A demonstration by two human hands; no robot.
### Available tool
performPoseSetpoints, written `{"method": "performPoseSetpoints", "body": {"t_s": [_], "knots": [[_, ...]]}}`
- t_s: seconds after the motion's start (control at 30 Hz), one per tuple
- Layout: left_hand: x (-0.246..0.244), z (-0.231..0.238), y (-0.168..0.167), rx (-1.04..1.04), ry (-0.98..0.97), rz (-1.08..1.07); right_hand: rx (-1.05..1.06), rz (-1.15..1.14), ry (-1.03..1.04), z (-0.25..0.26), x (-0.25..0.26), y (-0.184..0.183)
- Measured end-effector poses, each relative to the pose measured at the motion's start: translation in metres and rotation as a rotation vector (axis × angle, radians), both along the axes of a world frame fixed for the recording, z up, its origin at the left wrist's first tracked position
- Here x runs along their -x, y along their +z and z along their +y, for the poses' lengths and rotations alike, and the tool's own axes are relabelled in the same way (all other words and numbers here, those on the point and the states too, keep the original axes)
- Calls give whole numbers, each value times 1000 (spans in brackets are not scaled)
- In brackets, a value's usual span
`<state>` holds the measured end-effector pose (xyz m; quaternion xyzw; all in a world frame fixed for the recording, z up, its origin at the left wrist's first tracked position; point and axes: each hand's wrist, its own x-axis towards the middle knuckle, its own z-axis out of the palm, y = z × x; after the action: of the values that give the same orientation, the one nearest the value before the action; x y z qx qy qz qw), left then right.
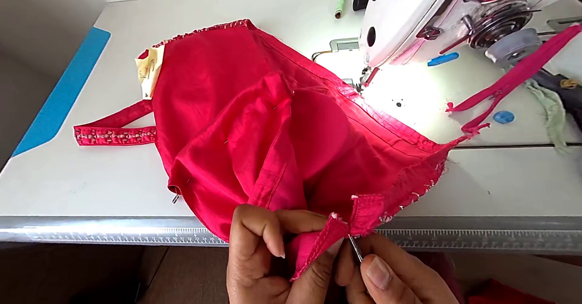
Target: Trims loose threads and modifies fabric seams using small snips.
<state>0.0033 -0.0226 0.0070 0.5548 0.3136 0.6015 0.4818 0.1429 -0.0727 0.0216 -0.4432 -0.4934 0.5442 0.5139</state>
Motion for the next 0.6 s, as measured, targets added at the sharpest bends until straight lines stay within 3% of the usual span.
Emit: {"method": "performPoseSetpoints", "body": {"t_s": [0.6], "knots": [[0,0,2,8,-8,0,-57,-84,16,0,-3,1]]}}
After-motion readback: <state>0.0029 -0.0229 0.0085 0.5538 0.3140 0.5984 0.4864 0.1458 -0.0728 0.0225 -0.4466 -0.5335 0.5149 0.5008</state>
